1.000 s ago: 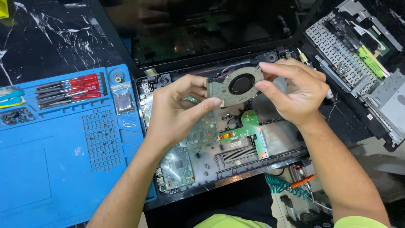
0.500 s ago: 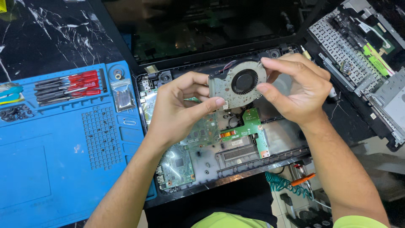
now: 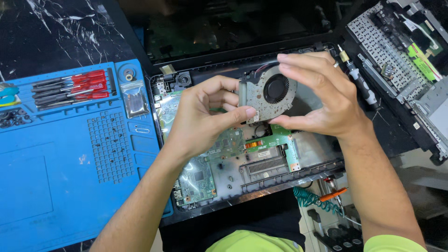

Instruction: The person removes a cooling fan from a disassembled laptop, disconnects its power cable, and then uses pliers to strip the insulation from the wires. They then reposition the fan and use a screwdriver to tighten screws on the motherboard.

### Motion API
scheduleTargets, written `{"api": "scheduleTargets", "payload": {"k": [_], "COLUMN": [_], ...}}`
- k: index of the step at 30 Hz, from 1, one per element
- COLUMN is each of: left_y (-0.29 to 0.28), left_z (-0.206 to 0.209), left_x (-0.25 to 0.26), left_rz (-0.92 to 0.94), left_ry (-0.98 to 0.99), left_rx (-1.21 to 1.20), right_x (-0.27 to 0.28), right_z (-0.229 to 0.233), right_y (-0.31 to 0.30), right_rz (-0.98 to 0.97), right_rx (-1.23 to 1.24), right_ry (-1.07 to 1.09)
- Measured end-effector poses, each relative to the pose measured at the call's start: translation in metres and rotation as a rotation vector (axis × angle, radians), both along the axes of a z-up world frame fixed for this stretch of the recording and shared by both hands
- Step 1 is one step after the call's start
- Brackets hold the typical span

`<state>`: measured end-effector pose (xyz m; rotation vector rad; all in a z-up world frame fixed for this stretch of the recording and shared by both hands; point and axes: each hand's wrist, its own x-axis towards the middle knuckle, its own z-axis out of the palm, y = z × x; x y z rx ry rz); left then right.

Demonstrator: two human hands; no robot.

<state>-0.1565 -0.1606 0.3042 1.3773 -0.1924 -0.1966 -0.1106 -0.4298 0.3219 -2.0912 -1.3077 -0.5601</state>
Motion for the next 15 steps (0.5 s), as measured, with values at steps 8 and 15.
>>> {"api": "scheduleTargets", "payload": {"k": [8,15], "left_y": [0.002,0.016], "left_z": [0.006,0.014], "left_x": [0.001,0.004], "left_rz": [0.121,0.471], "left_ry": [0.015,-0.285], "left_rx": [0.002,0.383], "right_x": [0.000,0.018], "right_z": [-0.001,-0.011], "right_y": [-0.004,-0.038], "right_rz": [-0.024,-0.066], "right_rx": [0.071,0.329], "right_ry": [0.075,0.364]}}
